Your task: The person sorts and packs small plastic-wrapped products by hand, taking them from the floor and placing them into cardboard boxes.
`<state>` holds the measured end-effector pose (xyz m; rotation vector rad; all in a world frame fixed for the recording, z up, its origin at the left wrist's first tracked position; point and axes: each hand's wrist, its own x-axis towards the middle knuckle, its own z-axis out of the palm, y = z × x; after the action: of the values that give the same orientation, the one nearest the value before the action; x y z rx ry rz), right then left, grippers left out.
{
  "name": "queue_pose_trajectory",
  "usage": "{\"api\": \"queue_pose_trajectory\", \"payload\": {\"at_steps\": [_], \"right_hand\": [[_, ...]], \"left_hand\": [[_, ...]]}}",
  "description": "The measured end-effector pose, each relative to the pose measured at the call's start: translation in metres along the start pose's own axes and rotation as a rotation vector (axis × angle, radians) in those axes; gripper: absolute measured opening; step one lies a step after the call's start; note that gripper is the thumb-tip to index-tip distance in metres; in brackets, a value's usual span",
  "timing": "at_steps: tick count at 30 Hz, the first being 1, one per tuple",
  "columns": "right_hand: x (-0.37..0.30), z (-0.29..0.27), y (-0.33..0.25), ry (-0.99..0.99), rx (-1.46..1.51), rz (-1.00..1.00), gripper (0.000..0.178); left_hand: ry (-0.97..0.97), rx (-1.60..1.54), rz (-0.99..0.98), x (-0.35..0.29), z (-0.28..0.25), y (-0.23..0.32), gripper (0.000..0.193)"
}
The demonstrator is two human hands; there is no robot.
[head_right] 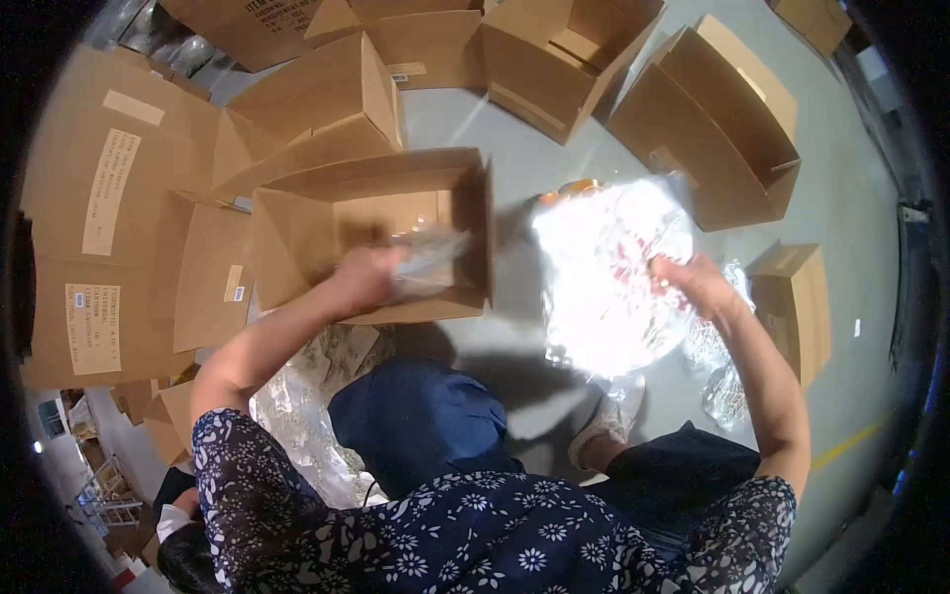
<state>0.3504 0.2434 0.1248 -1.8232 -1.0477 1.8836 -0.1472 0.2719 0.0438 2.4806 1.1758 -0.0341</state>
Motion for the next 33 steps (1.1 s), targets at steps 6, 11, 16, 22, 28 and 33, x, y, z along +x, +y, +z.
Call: {"api": "queue_pose_trajectory", "payload": {"at_steps": [6,11,16,22,28,33], "right_hand": [[-0.032,0.044,-0.087,-0.066,0.260,-0.364,0.083],[-0.016,0.115,-0.115,-0.055,-0.003,-0.415,0.077],[0.023,0.124,-0.087,-0.025,-0.056,-0.303,0.073],[0.018,0.136,-0.097,0.085,-0.008,-0.177,0.046],[0.043,0.130,-0.077,0.318,0.231,-0.193,0.042],[0.041,0.143,-0.095,0.230,0.364,-0.208,0.059]], "left_hand": [[-0.075,-0.091,0.145,0.047,0.016,0.084,0.023],[0.303,-0.535,0.377,0.035,0.029,0.071,0.037],[-0.362,0.371,0.140,0.029,0.029,0.036,0.042],[-0.293,0.631,-0.016,0.011,0.005,0.070,0.047],[-0.248,0.816,0.076,0.009,0.048,0.041,0.047],[-0.269,0.727,0.019,0.005,0.077,0.030,0.049]]}}
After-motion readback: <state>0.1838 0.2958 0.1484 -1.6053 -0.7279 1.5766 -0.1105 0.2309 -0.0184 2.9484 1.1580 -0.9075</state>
